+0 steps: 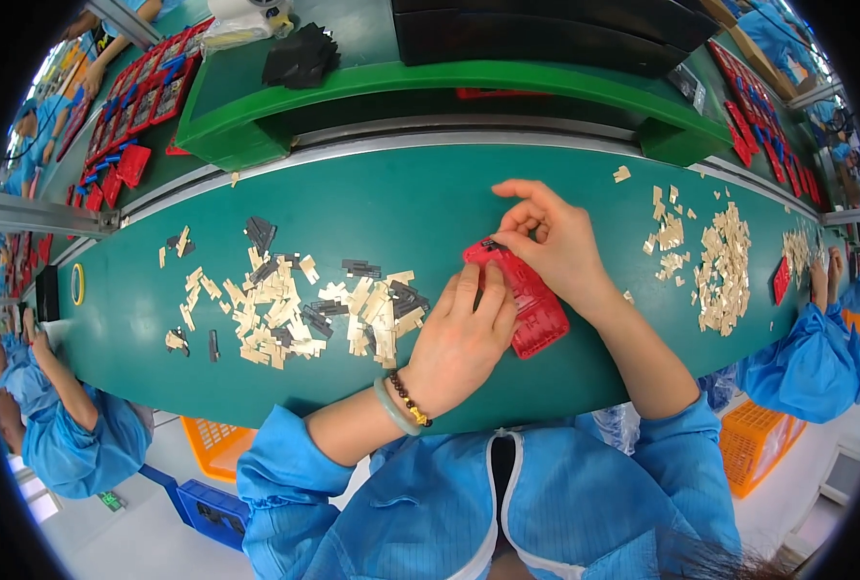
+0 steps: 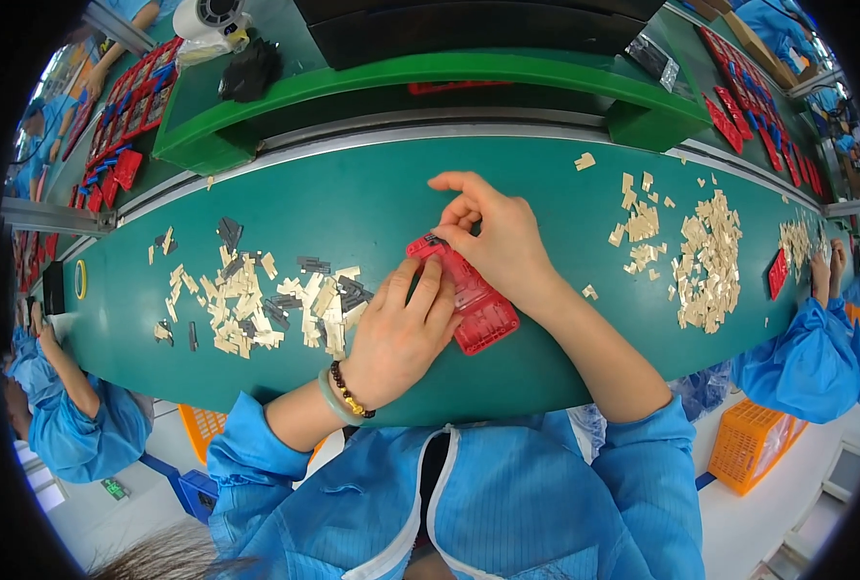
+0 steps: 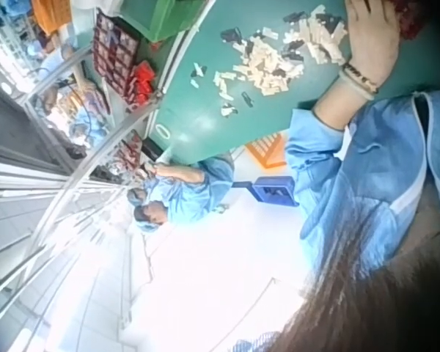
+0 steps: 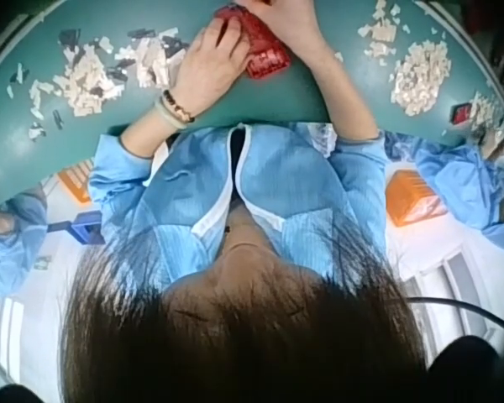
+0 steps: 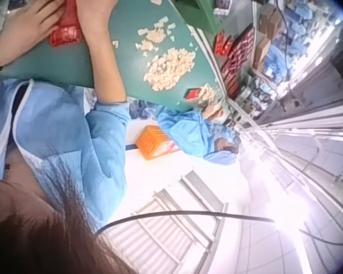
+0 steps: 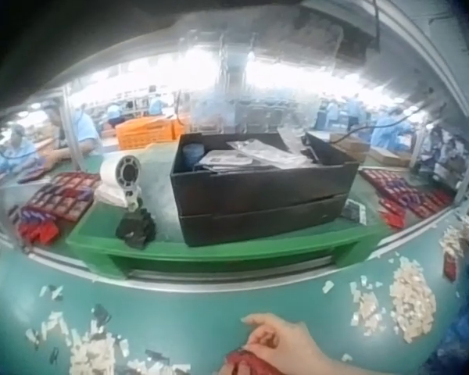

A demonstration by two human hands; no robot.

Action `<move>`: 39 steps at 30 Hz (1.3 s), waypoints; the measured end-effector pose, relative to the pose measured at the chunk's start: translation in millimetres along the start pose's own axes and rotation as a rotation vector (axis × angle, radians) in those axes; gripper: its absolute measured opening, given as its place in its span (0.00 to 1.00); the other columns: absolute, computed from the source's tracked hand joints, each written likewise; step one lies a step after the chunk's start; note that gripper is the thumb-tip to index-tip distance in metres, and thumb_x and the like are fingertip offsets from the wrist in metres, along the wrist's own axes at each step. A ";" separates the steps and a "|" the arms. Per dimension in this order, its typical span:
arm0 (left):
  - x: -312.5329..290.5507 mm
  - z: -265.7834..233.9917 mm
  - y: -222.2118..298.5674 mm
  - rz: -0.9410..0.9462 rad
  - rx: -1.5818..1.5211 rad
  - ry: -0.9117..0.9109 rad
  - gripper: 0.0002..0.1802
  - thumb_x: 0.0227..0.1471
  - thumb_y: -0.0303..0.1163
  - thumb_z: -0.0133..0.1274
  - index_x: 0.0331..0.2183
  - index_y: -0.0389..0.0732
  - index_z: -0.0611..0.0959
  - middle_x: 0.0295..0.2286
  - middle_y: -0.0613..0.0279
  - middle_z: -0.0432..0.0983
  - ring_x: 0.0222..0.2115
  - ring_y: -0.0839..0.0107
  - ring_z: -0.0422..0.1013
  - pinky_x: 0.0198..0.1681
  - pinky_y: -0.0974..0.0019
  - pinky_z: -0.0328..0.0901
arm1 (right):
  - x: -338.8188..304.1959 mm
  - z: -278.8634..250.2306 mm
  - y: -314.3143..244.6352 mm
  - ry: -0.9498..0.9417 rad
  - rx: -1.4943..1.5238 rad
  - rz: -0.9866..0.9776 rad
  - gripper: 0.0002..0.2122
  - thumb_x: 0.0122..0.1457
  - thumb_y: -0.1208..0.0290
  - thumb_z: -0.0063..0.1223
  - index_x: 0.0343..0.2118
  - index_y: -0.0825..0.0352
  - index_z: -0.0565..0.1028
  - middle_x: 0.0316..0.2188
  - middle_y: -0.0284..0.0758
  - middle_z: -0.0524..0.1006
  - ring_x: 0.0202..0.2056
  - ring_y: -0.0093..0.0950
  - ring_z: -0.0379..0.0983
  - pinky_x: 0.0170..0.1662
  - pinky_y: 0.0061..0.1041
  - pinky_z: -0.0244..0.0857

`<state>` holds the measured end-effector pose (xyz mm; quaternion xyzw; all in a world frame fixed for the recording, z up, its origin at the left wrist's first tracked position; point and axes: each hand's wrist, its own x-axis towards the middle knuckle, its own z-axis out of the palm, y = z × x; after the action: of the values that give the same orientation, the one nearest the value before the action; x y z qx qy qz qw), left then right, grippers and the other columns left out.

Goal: The person assembles small components onto a red plastic housing by hand at an assembly station on a production line.

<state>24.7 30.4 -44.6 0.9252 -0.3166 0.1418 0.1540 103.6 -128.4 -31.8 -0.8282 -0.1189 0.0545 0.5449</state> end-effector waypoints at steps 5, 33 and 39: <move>-0.8 -0.1 -0.9 -0.007 0.003 -0.013 0.21 0.44 0.34 0.59 0.40 0.34 0.78 0.46 0.49 0.68 0.48 0.53 0.65 0.48 0.55 0.67 | 0.4 2.1 -1.0 0.005 -0.014 -0.004 0.19 0.49 0.83 0.60 0.46 0.65 0.73 0.24 0.25 0.76 0.22 0.09 0.64 0.25 0.10 0.57; 0.0 -1.3 -2.9 0.013 0.010 -0.028 0.20 0.45 0.33 0.58 0.41 0.33 0.78 0.45 0.50 0.68 0.47 0.54 0.66 0.46 0.58 0.68 | 2.9 0.3 4.7 0.013 0.064 0.046 0.17 0.49 0.84 0.61 0.43 0.67 0.73 0.23 0.29 0.77 0.24 0.14 0.70 0.30 0.14 0.66; -0.7 -1.3 -3.5 0.006 0.014 -0.024 0.21 0.45 0.33 0.58 0.41 0.33 0.77 0.45 0.50 0.68 0.48 0.54 0.66 0.46 0.58 0.68 | 0.5 2.7 0.6 0.007 -0.017 -0.012 0.17 0.48 0.83 0.61 0.42 0.66 0.73 0.23 0.31 0.77 0.23 0.17 0.71 0.30 0.17 0.68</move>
<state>26.2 33.9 -44.3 0.9268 -0.3204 0.1334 0.1433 103.6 -126.1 -33.4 -0.8322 -0.1224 0.0473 0.5388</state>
